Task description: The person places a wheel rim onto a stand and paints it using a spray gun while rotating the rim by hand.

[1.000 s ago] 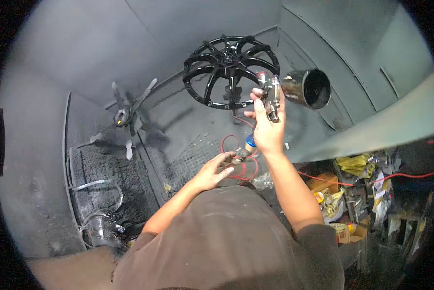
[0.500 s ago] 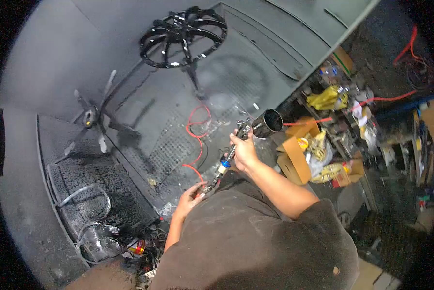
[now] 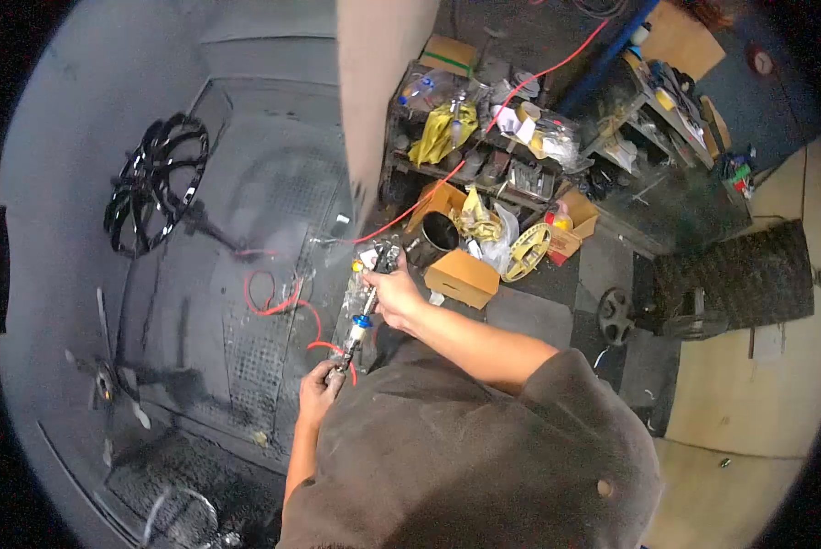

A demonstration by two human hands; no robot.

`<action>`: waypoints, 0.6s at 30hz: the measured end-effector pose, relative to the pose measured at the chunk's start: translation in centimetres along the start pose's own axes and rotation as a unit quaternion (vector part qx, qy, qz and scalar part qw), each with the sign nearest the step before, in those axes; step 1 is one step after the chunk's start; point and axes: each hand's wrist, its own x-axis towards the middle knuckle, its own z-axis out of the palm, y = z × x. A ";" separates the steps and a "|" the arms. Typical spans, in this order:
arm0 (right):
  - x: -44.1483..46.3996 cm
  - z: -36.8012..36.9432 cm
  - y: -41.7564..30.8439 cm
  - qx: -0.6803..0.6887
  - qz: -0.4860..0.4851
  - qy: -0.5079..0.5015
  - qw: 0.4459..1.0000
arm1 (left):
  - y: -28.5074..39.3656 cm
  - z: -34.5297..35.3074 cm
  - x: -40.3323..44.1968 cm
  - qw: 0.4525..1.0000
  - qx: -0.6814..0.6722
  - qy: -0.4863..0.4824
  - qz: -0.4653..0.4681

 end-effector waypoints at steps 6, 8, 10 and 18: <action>5.5 -4.5 -5.6 0.048 0.000 0.038 0.998 | 1.9 3.7 8.9 0.995 0.084 0.007 0.044; 9.6 -7.0 -8.2 0.066 0.003 0.064 0.996 | 3.3 5.3 13.0 0.983 0.171 0.038 0.063; 15.2 -10.8 -12.1 0.140 -0.020 0.104 0.984 | 5.6 6.4 17.0 0.983 0.150 0.096 0.033; 34.9 -34.3 -31.9 0.177 -0.148 0.296 0.927 | 1.0 9.0 24.5 0.976 0.153 0.038 -0.151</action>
